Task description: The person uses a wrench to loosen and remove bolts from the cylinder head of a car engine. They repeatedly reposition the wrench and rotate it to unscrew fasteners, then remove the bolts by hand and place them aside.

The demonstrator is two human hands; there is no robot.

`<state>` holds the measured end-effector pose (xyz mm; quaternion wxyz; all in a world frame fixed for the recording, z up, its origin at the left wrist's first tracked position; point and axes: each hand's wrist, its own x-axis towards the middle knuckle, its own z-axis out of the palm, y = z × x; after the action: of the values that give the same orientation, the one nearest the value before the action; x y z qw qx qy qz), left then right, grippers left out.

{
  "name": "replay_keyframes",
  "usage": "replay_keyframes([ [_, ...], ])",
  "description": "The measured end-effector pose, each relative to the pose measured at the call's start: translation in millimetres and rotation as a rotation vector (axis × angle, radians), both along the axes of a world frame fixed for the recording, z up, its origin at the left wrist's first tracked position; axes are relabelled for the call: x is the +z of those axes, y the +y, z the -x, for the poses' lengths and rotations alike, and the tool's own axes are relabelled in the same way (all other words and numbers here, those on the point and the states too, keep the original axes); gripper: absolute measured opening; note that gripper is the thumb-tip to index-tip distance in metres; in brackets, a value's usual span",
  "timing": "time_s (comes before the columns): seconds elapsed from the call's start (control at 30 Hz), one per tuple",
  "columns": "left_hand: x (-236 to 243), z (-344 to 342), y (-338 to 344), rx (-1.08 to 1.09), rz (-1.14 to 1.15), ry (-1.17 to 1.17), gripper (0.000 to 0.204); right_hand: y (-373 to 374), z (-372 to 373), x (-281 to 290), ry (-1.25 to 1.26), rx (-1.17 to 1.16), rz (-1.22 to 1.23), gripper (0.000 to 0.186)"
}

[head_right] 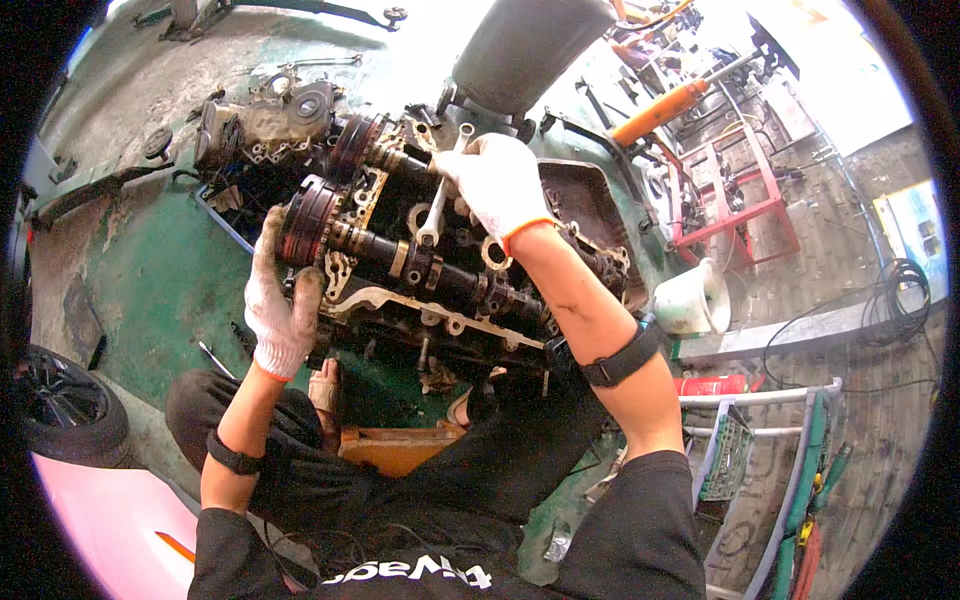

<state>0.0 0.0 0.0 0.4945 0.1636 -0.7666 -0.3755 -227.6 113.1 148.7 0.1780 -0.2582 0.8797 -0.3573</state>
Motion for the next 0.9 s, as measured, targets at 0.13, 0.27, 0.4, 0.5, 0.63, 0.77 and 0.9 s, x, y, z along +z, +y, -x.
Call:
replay_keyframes([
  [0.13, 7, -4, 3, 0.016, 0.005, -0.036, 0.065, 1, 6, -7, -0.050, -0.018, 0.045, 0.033],
  [0.27, 11, -4, 4, 0.024, -0.025, -0.056, 0.065, -7, 21, -9, -0.262, -0.072, 0.123, 0.027],
  [0.4, 11, -3, 3, 0.045, 0.006, -0.057, 0.065, -9, 23, -10, -0.304, -0.076, 0.150, 0.024],
  [0.5, 9, -2, 2, 0.028, -0.012, -0.030, 0.065, -1, 17, -5, -0.299, -0.087, 0.149, 0.024],
  [0.63, 6, -1, 0, 0.033, 0.018, -0.009, 0.065, 12, 13, -3, -0.331, -0.119, 0.226, 0.020],
  [0.77, 6, -4, 1, 0.030, -0.010, -0.051, 0.066, 11, 15, -3, -0.405, -0.112, 0.250, 0.019],
  [0.9, 8, -3, 1, 0.024, -0.001, -0.037, 0.067, 1, 10, -2, -0.258, -0.078, 0.178, 0.023],
])
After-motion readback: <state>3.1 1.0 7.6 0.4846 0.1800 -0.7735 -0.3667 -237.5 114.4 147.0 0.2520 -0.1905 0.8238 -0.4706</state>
